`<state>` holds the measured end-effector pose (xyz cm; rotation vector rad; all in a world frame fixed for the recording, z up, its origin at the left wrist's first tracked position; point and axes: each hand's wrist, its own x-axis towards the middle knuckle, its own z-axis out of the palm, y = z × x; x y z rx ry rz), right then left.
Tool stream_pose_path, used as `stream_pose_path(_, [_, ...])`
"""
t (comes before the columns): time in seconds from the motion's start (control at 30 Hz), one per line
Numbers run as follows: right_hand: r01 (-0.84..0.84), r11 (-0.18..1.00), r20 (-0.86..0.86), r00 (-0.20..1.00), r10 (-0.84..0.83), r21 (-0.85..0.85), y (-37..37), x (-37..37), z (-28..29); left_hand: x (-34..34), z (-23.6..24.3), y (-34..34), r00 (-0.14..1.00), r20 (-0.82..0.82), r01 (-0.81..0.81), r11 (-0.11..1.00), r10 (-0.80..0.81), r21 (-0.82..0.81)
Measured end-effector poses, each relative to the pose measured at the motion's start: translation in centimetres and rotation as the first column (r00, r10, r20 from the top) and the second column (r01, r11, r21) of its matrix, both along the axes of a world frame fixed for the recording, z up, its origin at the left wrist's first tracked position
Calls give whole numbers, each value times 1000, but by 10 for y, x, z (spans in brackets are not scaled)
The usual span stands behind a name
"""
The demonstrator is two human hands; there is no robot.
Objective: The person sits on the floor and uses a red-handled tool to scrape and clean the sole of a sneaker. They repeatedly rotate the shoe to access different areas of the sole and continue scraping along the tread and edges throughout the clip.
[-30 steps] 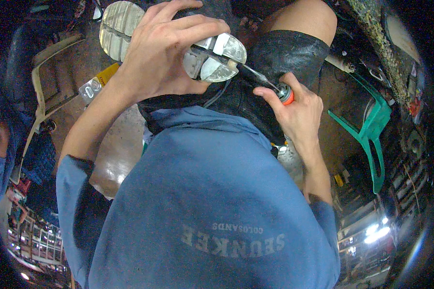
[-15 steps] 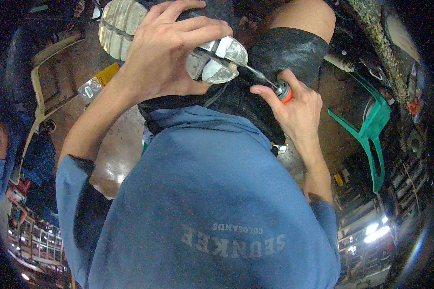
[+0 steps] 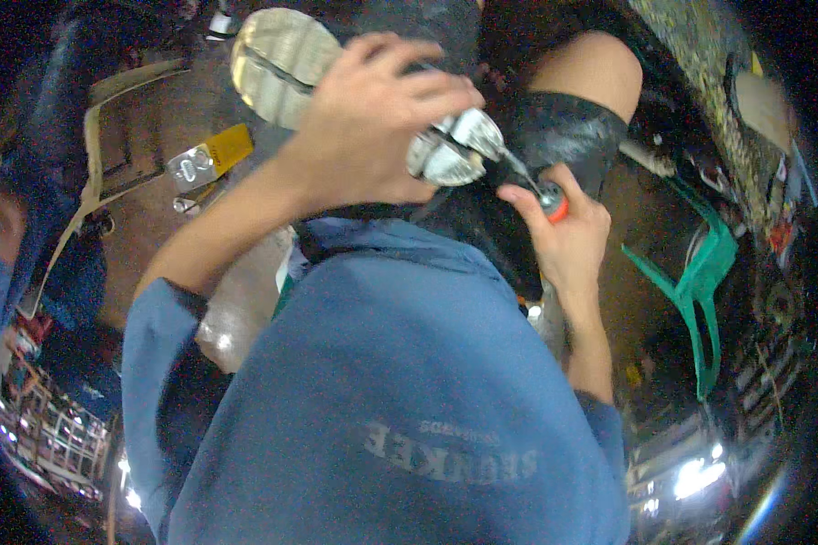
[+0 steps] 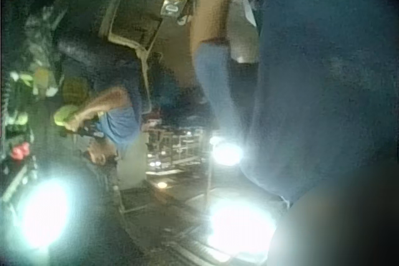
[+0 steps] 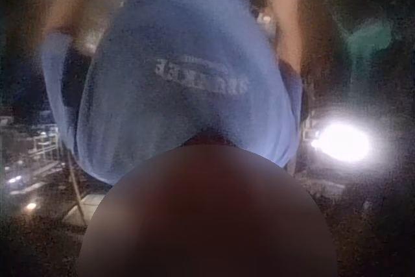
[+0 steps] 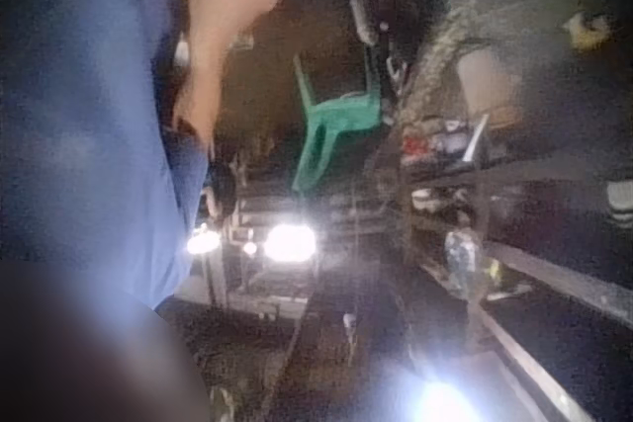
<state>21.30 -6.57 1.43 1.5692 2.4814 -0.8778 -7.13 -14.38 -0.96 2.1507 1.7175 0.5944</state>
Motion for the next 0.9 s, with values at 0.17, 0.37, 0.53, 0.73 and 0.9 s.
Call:
stream_pose_path(0.17, [278,762,-306,795,-525,-585,19,6,12,56,12,-4,999,-2,33,981,-34,-193])
stream_pose_path(0.37, [178,976,-508,834,-217,-126,5,-22,10,64,11,-10,998,-35,-64,994,61,-89])
stream_pose_path(0.53, [263,958,-277,918,-284,-113,3,-34,4,-7,3,-63,880,145,-474,846,452,244])
stream_pose_path(0.73, [225,967,-257,934,-249,-120,15,-32,-1,-44,-65,-90,-156,799,-367,717,581,-593])
stream_pose_path(0.9, [266,877,-359,835,-418,-401,29,-33,-6,-20,-34,-52,-285,958,-351,929,14,-118])
